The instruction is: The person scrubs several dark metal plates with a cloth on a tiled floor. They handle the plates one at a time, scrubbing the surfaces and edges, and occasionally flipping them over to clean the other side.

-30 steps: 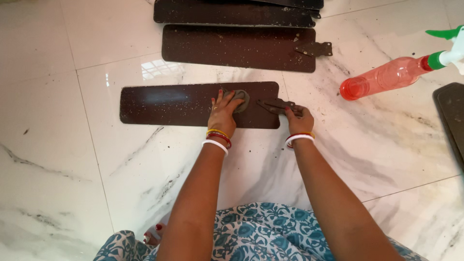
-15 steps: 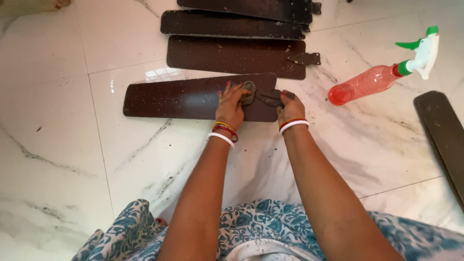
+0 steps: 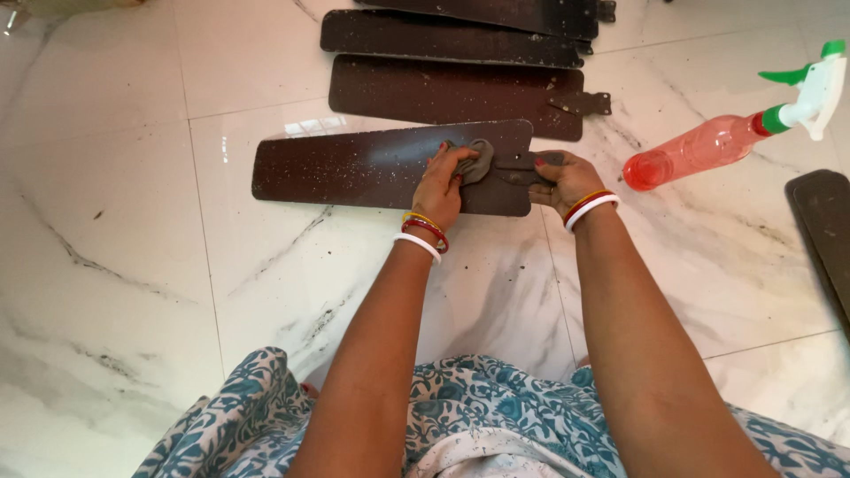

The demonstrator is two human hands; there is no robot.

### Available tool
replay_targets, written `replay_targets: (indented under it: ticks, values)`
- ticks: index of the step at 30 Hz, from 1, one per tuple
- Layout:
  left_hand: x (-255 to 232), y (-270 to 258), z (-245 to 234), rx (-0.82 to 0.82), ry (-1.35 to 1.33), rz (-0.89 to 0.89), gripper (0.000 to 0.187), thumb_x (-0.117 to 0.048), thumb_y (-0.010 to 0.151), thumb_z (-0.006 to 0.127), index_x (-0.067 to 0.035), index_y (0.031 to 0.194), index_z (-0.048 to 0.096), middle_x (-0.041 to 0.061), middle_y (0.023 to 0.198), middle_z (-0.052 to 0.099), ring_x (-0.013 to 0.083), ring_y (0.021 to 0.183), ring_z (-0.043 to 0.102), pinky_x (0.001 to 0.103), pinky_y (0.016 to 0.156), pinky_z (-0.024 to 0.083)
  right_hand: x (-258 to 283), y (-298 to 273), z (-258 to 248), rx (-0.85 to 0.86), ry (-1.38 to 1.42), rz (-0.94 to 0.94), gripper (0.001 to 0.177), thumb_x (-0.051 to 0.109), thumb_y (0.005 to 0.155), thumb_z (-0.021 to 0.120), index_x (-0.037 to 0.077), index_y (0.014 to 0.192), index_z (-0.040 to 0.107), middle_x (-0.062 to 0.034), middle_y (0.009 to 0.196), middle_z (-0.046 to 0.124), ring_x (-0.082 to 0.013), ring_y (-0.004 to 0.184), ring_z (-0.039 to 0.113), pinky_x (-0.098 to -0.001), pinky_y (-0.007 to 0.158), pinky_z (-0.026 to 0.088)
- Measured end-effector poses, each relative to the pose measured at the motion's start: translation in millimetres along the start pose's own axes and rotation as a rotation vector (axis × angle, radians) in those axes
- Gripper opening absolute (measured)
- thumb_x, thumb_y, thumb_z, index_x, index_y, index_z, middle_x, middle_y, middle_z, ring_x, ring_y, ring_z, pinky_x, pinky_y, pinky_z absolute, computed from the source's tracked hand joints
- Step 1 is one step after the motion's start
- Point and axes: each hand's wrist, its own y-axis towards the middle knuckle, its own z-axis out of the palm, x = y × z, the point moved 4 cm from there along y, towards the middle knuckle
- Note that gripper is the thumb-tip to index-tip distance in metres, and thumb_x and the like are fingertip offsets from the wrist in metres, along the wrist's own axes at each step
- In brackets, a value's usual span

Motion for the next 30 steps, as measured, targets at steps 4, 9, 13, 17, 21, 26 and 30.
replay_targets:
  ticks: [4,9,13,17,21,26,30]
  values:
    - [1.9,0.0,2.5,0.01,0.046,0.025,0.046,0.011,0.093,0.052,-0.018,0.126,0.065,0.009,0.146,0.059,0.0348,0.151,0.037,0.046,0.129,0.019,13.0,-9.3,5.4,-0.004,-0.083,-0.045,0.024,0.006,0.097,0.06,0.002,0.121,0.063,-0.017,0.106,0.072,-0.0295,0.085,0.074,-0.0468,0.08,0.064]
    - [-2.8,-2.3,12.2,0.001,0.098,0.035,0.047,0.009,0.092,0.055,-0.02,0.128,0.063,0.008,0.148,0.057,0.035,0.15,0.036,0.048,0.127,0.019,17.0,-0.5,8.3,-0.025,-0.16,-0.053,0.028,0.001,0.096,0.057,0.001,0.122,0.066,-0.0183,0.107,0.071,-0.0297,0.081,0.072,-0.0461,0.077,0.066]
    - [-24.9,-16.1,47.7,-0.025,0.149,0.151,0.055,0.011,0.088,0.054,-0.02,0.132,0.062,0.008,0.15,0.054,0.0364,0.151,0.035,0.052,0.127,0.018,-3.2,9.0,16.5,-0.068,0.005,-0.046,0.022,0.003,0.097,0.057,-0.007,0.116,0.064,-0.0233,0.104,0.071,-0.034,0.082,0.075,-0.0499,0.076,0.065]
    - [-27.5,-39.6,53.8,0.042,0.243,0.267,0.056,0.012,0.086,0.054,-0.017,0.134,0.062,0.008,0.15,0.054,0.0343,0.15,0.039,0.05,0.128,0.027,-11.8,6.0,17.1,-0.157,0.082,0.041,0.024,0.004,0.097,0.054,-0.008,0.114,0.065,-0.0217,0.106,0.072,-0.0328,0.088,0.075,-0.0503,0.079,0.067]
    - [-6.4,-39.7,19.6,0.14,0.499,0.385,0.051,0.013,0.082,0.055,-0.021,0.117,0.072,0.001,0.143,0.061,0.0293,0.143,0.047,0.05,0.125,0.033,-12.7,-1.4,13.3,-0.15,0.085,0.113,0.024,0.008,0.098,0.054,-0.006,0.117,0.063,-0.0223,0.11,0.07,-0.0367,0.091,0.073,-0.0508,0.084,0.064]
    - [-20.4,-54.2,26.2,0.065,0.375,0.354,0.045,0.01,0.083,0.057,-0.016,0.117,0.072,0.003,0.139,0.061,0.0312,0.138,0.05,0.047,0.122,0.036,-13.5,-2.0,17.0,-0.154,0.101,0.11,0.024,0.007,0.099,0.055,-0.007,0.118,0.06,-0.0238,0.113,0.068,-0.0386,0.094,0.072,-0.0533,0.089,0.062]
    - [-19.8,-49.6,24.6,0.09,0.392,0.355,0.044,0.011,0.082,0.057,-0.017,0.112,0.073,0.003,0.137,0.062,0.0307,0.137,0.051,0.047,0.118,0.039,-14.4,-4.3,17.1,-0.067,0.093,0.104,0.023,0.009,0.1,0.053,-0.002,0.12,0.059,-0.0212,0.115,0.069,-0.0355,0.096,0.072,-0.0508,0.091,0.061]
